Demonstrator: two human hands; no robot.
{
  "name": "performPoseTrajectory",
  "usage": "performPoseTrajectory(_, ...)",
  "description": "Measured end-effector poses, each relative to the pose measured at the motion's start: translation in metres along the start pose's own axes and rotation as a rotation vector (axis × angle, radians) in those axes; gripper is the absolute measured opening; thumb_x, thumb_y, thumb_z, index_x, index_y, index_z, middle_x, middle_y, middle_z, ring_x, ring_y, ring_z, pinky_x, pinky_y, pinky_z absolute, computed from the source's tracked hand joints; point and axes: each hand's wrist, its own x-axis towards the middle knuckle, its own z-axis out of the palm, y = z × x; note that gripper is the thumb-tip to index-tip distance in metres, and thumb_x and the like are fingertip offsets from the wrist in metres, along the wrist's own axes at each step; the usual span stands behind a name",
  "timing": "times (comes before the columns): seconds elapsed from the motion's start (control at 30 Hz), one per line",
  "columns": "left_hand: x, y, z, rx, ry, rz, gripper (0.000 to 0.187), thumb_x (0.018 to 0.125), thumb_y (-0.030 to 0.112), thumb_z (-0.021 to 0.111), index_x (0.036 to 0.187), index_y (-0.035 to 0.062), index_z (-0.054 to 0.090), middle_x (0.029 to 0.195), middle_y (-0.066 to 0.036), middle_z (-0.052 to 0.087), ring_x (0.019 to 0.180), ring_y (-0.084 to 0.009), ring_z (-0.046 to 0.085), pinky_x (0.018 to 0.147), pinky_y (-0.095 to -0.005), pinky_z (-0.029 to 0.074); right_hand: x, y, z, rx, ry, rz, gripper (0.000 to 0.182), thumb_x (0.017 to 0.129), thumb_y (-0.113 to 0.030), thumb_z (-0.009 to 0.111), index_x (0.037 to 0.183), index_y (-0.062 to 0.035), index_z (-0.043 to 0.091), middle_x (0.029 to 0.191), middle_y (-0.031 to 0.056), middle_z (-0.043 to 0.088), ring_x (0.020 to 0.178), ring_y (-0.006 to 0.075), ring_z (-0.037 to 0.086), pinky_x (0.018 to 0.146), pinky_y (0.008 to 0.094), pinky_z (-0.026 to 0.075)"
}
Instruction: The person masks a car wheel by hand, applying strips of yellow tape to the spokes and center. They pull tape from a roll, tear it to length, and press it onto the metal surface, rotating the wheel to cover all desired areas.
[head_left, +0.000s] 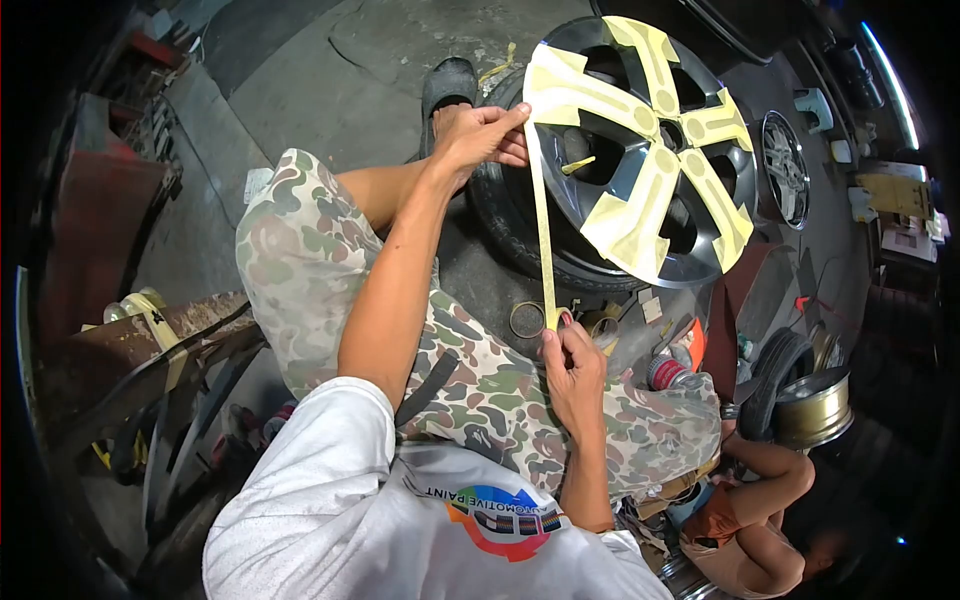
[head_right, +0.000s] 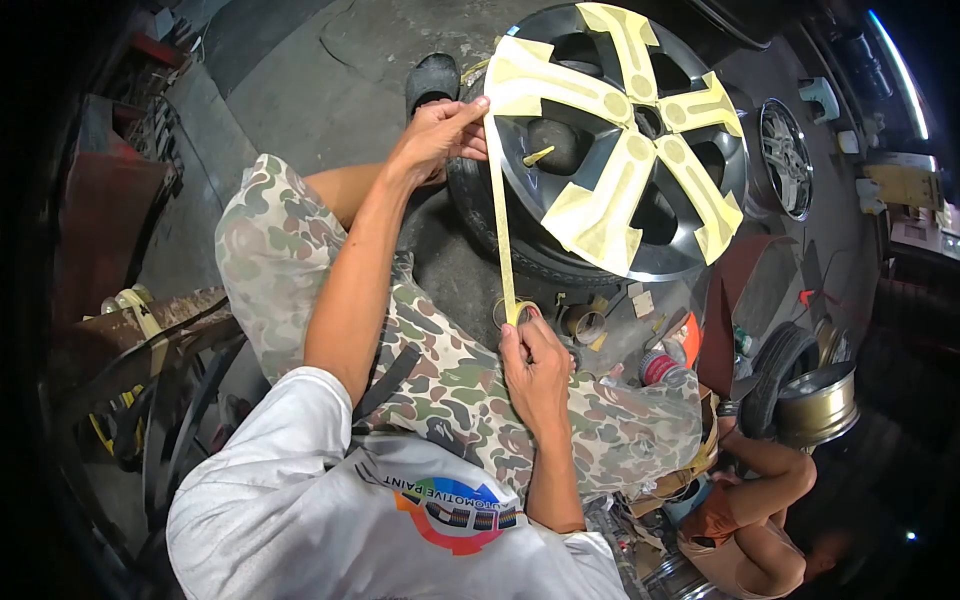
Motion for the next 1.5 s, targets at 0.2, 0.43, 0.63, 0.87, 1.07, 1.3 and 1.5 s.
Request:
performPoseTrajectory(0.2,0.001,0.000,0.005,0.076,-0.010,-0.009,0.038,0.098,0.037,0.071,0.095,-0.0002,0.067,0.084,-0.010,0.071,0.069,-0.0156,0.071,0.064,-0.0282,0.062,-0.004,-0.018,-0.008,0.023,-0.045,-0.011,0.027,0.100,-0.013,0.061,0.079,0.0035,0.060,0.071,0.0103,0.051,0.061,0.0209,0.049,0.061,0.0347,0.040)
performPoseTrajectory(0.43,0.005,-0.006,0.002,0.091,-0.087,0.053,0.036,0.100,0.036,0.068,0.094,0.0007,0.064,0.082,-0.010,0.071,0.067,-0.0152,0.072,0.061,-0.0267,0.062,-0.009,-0.026,-0.014,0.083,-0.072,-0.039,0.027,0.102,-0.014,0.061,0.080,0.0036,0.059,0.072,0.0117,0.053,0.059,0.0219,0.049,0.059,0.0357,0.040)
performPoseTrajectory(0.63,0.003,-0.010,0.001,0.086,-0.141,0.064,0.038,0.101,0.039,0.066,0.096,0.0014,0.060,0.081,-0.012,0.071,0.066,-0.0186,0.073,0.061,-0.0288,0.062,-0.002,-0.007,-0.027,0.040,-0.081,0.010,0.030,0.102,-0.015,0.060,0.081,0.0057,0.057,0.073,0.0140,0.053,0.061,0.0252,0.052,0.061,0.0376,0.042)
performPoseTrajectory(0.87,0.005,-0.018,0.000,0.061,-0.149,0.084,0.034,0.101,0.036,0.067,0.098,0.0026,0.060,0.082,-0.012,0.071,0.070,-0.0193,0.074,0.065,-0.0309,0.063,0.015,0.003,-0.049,-0.105,-0.198,0.003,0.029,0.101,-0.018,0.061,0.085,0.0061,0.060,0.084,0.0206,0.060,0.071,0.0402,0.058,0.066,0.0435,0.045)
performPoseTrajectory(1.07,0.000,-0.021,0.003,0.008,-0.147,0.110,0.032,0.101,0.035,0.067,0.098,0.0042,0.061,0.083,-0.009,0.071,0.074,-0.0168,0.073,0.070,-0.0298,0.063,0.031,0.011,-0.065,-0.169,-0.285,-0.027,0.029,0.100,-0.019,0.061,0.085,0.0056,0.059,0.089,0.0238,0.061,0.080,0.0464,0.059,0.069,0.0492,0.046)
performPoseTrajectory(1.3,0.003,-0.015,0.004,-0.008,-0.085,0.045,0.040,0.102,0.041,0.063,0.096,0.0020,0.066,0.077,-0.011,0.071,0.063,-0.0162,0.071,0.059,-0.0264,0.060,0.039,0.028,-0.071,-0.188,-0.314,-0.211,0.029,0.098,-0.019,0.064,0.083,0.0055,0.059,0.088,0.0241,0.060,0.081,0.0468,0.059,0.071,0.0503,0.047)
performPoseTrajectory(1.5,0.008,-0.012,0.002,0.131,0.004,0.048,0.059,0.104,0.054,0.052,0.090,-0.0015,0.067,0.075,-0.013,0.071,0.057,-0.0202,0.070,0.053,-0.0273,0.058,0.039,0.032,-0.066,-0.192,-0.309,-0.263,0.024,0.095,-0.015,0.066,0.083,0.0048,0.060,0.087,0.0226,0.060,0.081,0.0447,0.060,0.070,0.0497,0.048)
